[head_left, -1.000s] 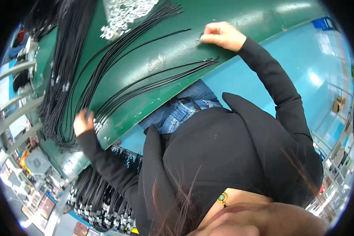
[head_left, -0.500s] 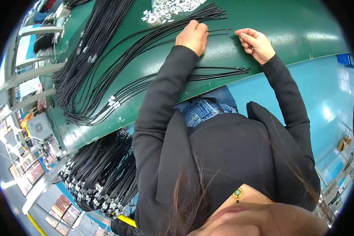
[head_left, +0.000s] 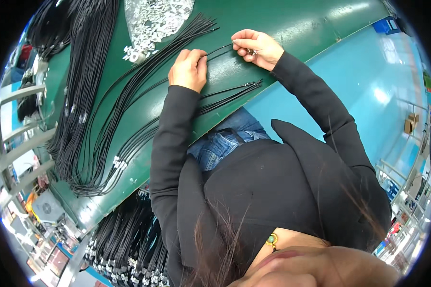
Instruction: Sorting and inspecting bundles of black electrical cables on a manufacturing assembly line.
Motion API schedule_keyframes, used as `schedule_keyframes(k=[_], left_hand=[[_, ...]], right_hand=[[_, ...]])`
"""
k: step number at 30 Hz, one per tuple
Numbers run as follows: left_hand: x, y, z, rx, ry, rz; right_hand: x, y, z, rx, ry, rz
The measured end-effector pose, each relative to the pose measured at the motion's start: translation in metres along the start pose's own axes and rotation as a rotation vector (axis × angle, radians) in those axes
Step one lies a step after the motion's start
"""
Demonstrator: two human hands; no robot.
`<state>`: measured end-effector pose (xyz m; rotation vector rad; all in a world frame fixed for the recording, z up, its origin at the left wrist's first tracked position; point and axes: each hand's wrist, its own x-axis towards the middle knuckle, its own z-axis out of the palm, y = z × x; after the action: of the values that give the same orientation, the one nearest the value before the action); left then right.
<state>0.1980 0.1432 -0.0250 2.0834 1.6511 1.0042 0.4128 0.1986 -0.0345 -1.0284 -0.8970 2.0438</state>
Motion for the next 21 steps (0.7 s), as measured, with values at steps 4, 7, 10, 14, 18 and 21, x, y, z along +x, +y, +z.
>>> schedule_keyframes(k=[4, 7, 10, 14, 18, 21], left_hand=[[-0.001, 0.001, 0.002, -0.041, 0.008, 0.004], [-0.002, 0.0, 0.002, -0.057, 0.031, -0.01], [0.003, -0.012, 0.011, 0.228, 0.152, 0.142], [0.038, -0.041, 0.022, 0.666, 0.305, 0.115], [0.018, -0.031, -0.016, 0.545, 0.293, 0.05], [-0.015, -0.043, -0.071, 0.877, 0.125, -0.169]], right_hand=[[-0.001, 0.002, 0.004, -0.067, -0.016, -0.025], [-0.005, 0.002, 0.007, -0.128, 0.024, -0.037], [0.001, 0.001, 0.016, -0.177, 0.062, -0.035], [0.001, -0.004, 0.01, -0.209, 0.127, -0.1], [0.002, -0.003, 0.003, -0.173, 0.114, -0.041], [0.002, -0.001, -0.006, -0.133, 0.113, -0.021]])
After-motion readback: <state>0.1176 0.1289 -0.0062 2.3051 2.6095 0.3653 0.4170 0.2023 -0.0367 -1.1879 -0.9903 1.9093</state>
